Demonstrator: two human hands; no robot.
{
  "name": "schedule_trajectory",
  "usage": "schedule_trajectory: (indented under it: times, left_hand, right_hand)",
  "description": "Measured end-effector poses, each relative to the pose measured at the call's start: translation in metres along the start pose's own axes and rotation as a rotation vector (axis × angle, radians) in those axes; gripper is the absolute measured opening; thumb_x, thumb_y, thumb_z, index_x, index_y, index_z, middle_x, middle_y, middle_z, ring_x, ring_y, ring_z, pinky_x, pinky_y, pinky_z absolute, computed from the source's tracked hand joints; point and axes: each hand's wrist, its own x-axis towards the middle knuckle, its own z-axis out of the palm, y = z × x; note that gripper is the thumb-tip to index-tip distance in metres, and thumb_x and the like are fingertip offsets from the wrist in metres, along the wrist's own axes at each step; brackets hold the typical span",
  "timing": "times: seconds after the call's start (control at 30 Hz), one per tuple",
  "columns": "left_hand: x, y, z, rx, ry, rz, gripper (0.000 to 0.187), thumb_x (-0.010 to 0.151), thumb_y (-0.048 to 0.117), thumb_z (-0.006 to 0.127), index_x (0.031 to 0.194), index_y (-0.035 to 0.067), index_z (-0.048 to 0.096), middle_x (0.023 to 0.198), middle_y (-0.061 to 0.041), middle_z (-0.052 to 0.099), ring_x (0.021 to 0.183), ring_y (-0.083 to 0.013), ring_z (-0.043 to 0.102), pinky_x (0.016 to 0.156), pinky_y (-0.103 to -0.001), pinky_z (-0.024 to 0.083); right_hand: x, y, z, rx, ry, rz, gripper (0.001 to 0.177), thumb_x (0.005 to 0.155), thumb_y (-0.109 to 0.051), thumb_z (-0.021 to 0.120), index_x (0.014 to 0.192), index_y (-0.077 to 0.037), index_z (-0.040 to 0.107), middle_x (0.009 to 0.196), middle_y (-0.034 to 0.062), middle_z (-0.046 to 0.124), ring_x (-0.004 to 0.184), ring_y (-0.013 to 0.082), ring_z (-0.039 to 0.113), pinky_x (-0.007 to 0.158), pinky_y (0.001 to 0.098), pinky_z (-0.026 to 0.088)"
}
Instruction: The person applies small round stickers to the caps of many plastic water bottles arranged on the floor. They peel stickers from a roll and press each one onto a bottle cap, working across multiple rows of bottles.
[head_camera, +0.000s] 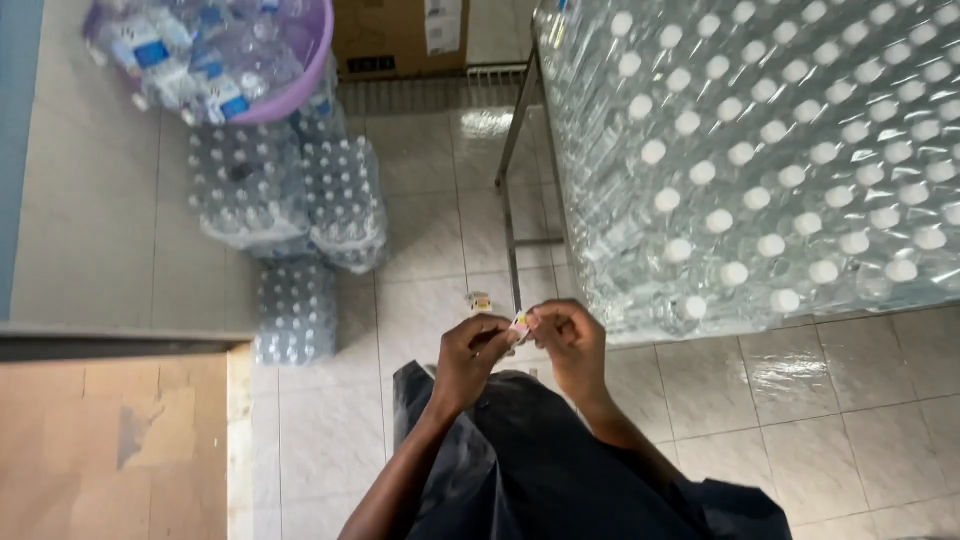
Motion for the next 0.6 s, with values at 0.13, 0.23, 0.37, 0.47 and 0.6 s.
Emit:
schedule_trajectory:
  times: [0.13,0.23,0.37,0.47,0.6]
  left_hand:
    - [0.049,0.022,-0.032,0.078,-0.139,0.022,0.015,0.096,0.009,0.086,0.106,-0.001,0.082,0.094,-0.022,0.080,0.092,-0.0407,0.084,0.080,-0.048,0.071]
    - [0.100,0.016,-0.036,0.100,-0.207,0.093,0.015,0.096,0.008,0.085,0.107,-0.002,0.082,0.092,-0.022,0.078,0.088,-0.0343,0.084,0.078,-0.046,0.072]
    - [0.168,0.011,-0.029,0.077,-0.301,0.129,0.016,0.095,0.008,0.087,0.106,-0.003,0.082,0.090,-0.020,0.078,0.083,-0.0304,0.084,0.075,-0.044,0.072]
    - [0.229,0.003,-0.013,0.079,-0.375,0.187,0.018,0.095,0.009,0.088,0.106,-0.003,0.082,0.090,-0.019,0.078,0.084,-0.0301,0.083,0.073,-0.043,0.071]
    - [0.304,0.022,-0.001,0.181,-0.427,0.256,0.017,0.094,0.012,0.090,0.104,0.000,0.083,0.090,-0.018,0.077,0.081,-0.0316,0.083,0.069,-0.041,0.070]
  right_hand:
    - [0.030,-0.025,0.039,-0.161,0.126,-0.065,0.012,0.101,-0.004,0.078,0.112,0.001,0.079,0.091,0.0181,0.080,0.080,0.0210,0.080,0.069,0.0341,0.065]
    - [0.070,-0.042,0.049,-0.212,0.080,-0.157,0.014,0.106,-0.011,0.070,0.112,-0.003,0.080,0.095,0.0133,0.078,0.078,0.0189,0.070,0.075,0.0373,0.058]
    - [0.105,-0.015,0.041,-0.213,0.140,-0.189,0.023,0.106,-0.014,0.069,0.118,0.000,0.083,0.100,0.0157,0.076,0.088,0.0244,0.075,0.078,0.0397,0.061]
    - [0.144,0.013,0.031,-0.209,0.232,-0.196,0.023,0.099,-0.007,0.079,0.119,0.003,0.082,0.096,0.0164,0.073,0.085,0.0213,0.073,0.076,0.0375,0.061]
    - [0.210,0.035,0.021,-0.047,0.289,-0.151,0.023,0.094,0.000,0.083,0.115,0.008,0.082,0.090,0.0150,0.076,0.082,0.0160,0.073,0.075,0.0341,0.063]
